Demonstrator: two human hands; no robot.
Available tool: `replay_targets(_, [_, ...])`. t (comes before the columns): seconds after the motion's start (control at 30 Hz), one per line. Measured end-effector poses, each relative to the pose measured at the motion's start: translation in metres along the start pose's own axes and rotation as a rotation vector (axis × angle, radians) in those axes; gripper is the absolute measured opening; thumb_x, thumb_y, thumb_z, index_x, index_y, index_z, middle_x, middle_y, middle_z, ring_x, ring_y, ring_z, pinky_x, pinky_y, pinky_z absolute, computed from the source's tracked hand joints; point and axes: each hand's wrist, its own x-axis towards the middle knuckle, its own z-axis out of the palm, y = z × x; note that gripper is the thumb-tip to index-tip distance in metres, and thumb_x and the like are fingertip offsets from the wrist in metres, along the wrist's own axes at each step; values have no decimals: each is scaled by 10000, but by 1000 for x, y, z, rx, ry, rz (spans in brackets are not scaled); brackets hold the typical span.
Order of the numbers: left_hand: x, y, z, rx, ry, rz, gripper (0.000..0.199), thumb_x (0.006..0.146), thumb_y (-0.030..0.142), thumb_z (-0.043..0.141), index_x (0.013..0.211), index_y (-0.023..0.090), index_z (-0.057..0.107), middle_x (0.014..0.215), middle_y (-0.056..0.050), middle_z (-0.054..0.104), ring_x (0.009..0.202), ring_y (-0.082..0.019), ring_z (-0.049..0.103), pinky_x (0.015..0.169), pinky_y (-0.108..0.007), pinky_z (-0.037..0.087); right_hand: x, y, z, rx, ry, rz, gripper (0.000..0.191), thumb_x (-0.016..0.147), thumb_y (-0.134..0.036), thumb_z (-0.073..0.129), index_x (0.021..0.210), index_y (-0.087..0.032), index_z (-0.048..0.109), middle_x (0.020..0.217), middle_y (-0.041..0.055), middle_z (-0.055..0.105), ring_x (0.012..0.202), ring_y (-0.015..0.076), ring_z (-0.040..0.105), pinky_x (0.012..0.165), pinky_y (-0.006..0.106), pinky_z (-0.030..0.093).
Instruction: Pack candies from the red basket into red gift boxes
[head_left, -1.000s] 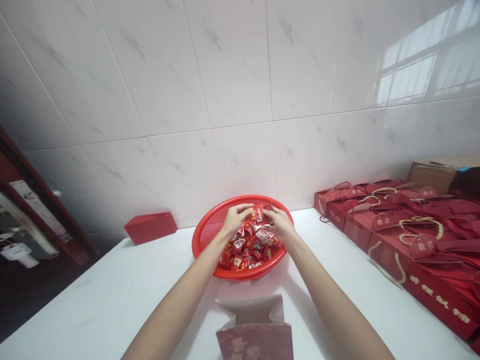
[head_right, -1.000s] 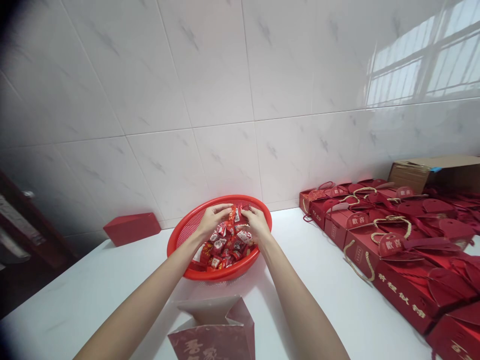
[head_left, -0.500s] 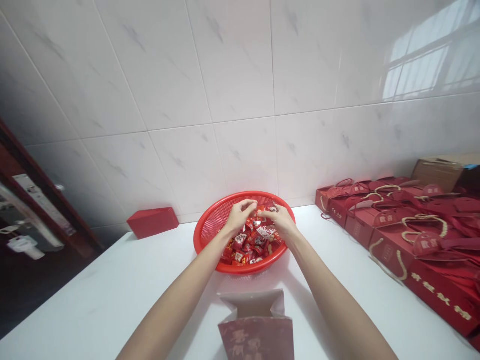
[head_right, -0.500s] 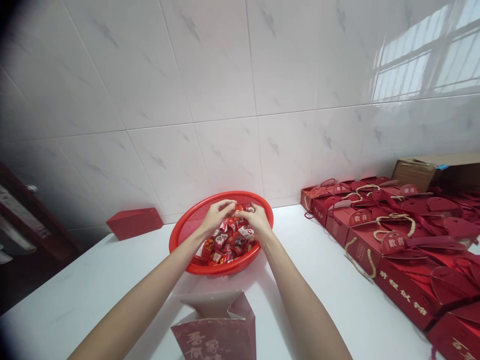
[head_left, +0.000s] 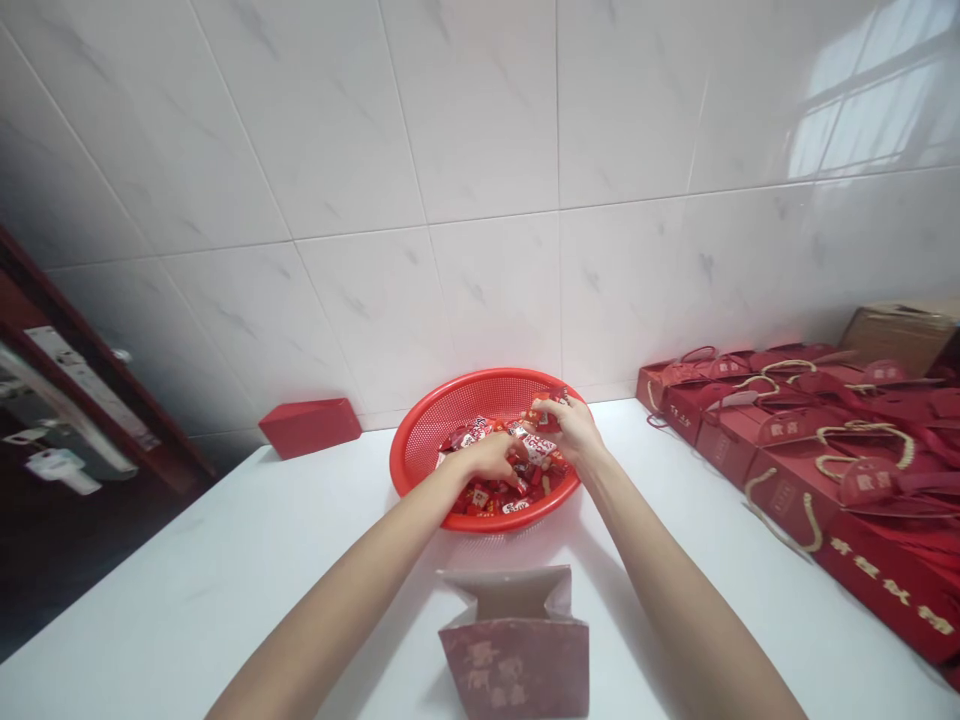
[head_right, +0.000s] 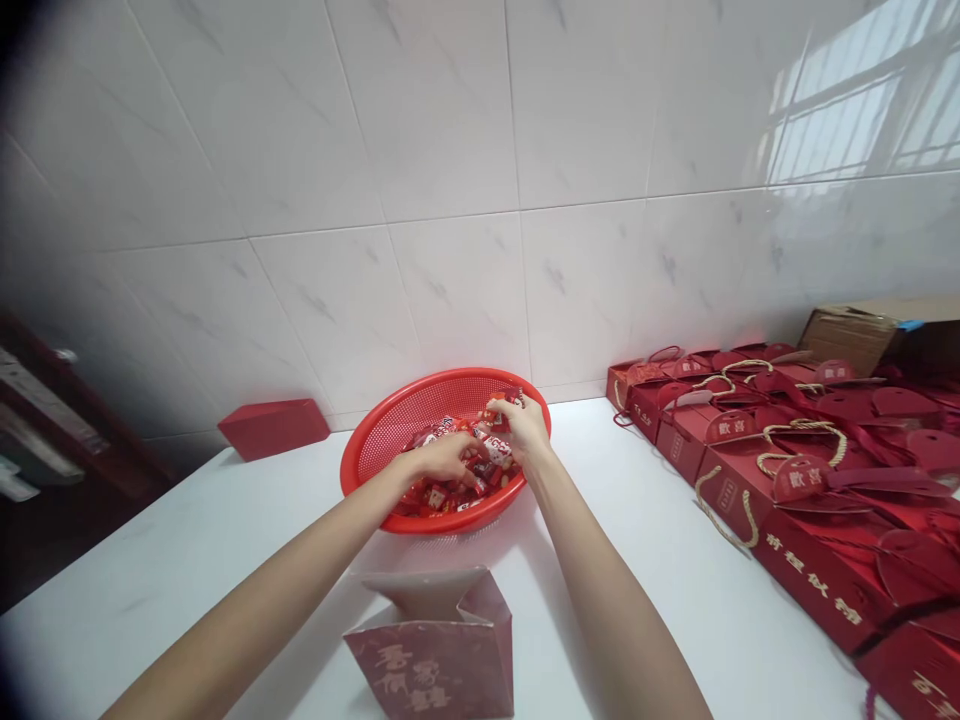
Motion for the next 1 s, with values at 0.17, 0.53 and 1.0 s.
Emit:
replay_targets(0.17, [0, 0, 5, 164, -4, -19, 480, 304, 122, 869, 757, 253, 784, 757, -6, 688, 694, -245, 627, 634, -286, 453, 0, 0, -1, 33, -12, 20, 200, 531, -91, 739, 615, -187, 584, 602, -17, 635, 628, 153, 623, 589, 292, 573])
replay_targets(0.53, [-6, 6, -10, -57, 71, 15, 260, 553, 198, 754, 810, 217, 784, 568, 20, 645, 550, -186, 578, 575, -271, 436, 3, -9, -3, 210, -79, 71, 105, 645, -82, 722, 663, -169, 667, 722, 37, 728, 697, 154, 675, 582, 232, 530])
replay_targets(1.0, [-39, 48, -52, -718, 400, 30, 477, 630, 347, 852, 1041, 159, 700, 846, -19, 714, 725, -126, 634, 759, -277, 496, -4, -20, 4, 287, -196, 98, 104, 725, -77, 731, 720, -179, 710, 801, 29, 769, 750, 146, 696, 664, 242, 581])
